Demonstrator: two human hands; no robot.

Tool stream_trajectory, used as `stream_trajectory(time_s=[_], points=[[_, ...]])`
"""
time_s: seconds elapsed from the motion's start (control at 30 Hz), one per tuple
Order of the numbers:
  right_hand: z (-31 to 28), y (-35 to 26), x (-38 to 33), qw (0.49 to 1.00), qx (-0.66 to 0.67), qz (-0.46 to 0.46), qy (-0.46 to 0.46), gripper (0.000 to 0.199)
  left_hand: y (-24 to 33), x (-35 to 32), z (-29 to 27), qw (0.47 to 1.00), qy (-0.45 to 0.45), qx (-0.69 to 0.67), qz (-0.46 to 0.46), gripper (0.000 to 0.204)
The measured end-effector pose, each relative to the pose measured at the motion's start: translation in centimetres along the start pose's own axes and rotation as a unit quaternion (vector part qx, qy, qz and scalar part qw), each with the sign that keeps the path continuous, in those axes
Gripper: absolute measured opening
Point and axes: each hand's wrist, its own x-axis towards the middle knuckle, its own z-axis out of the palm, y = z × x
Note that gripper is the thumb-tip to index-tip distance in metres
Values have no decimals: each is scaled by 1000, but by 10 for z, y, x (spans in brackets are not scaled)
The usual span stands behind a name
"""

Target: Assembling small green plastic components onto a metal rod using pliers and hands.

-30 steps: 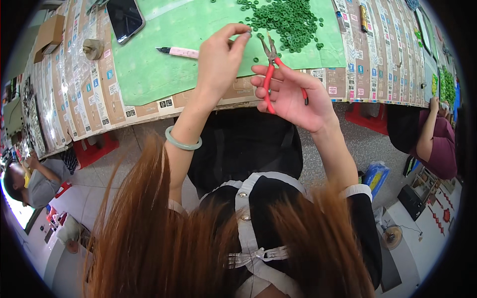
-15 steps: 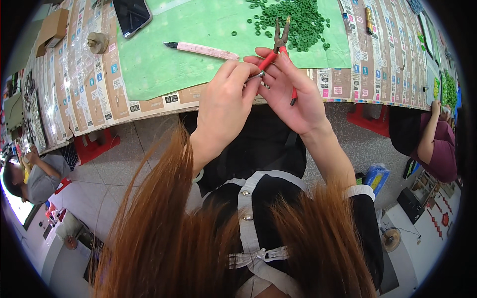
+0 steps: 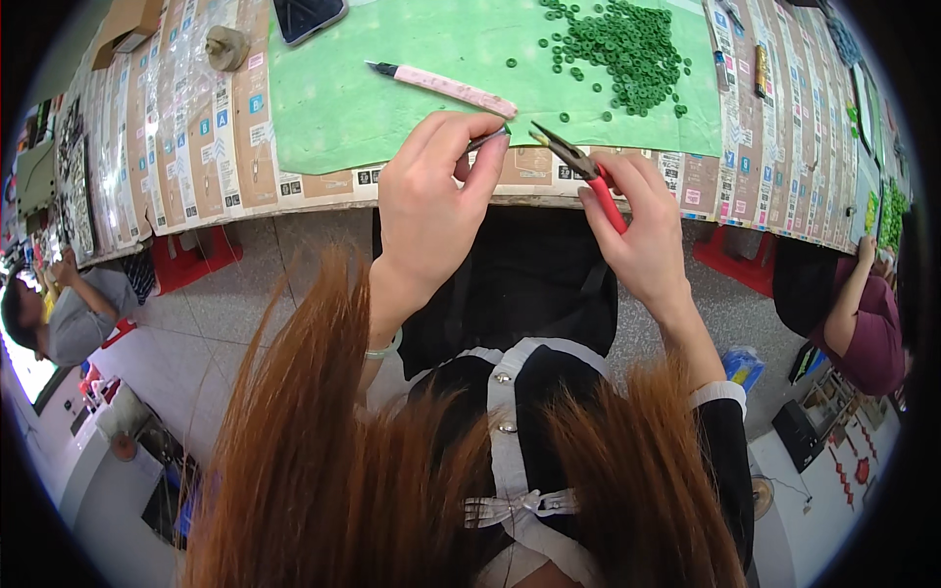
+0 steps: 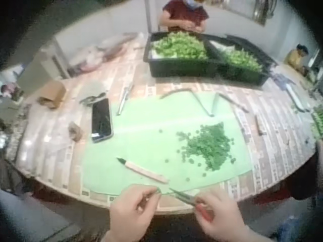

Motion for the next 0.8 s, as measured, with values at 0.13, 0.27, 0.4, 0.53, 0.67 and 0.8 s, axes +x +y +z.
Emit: stream_trajectory(time_s=[0.13,0.27,0.4,0.53,0.67,0.8], points=[[-5,-8,1,998,-53,-25,-19,20,-4,-1,-1,995,20,70,66,9],[-5,-11,4,997,-71,-32,-23,20,-6,-2,-1,990,22,101,95,9],[-5,-14,4,996,-79,-27,-32,20,-6,-1,-3,985,14,124,122,10],[-4,-13,4,996,-78,-28,-38,18,-12,0,-4,987,-15,94,127,10],[0,-6,1,998,-18,-12,-65,17,-18,-5,-5,996,-34,22,82,10],[-2,-1,-2,948,175,151,-219,18,-19,-11,-5,984,-60,-165,-38,7]])
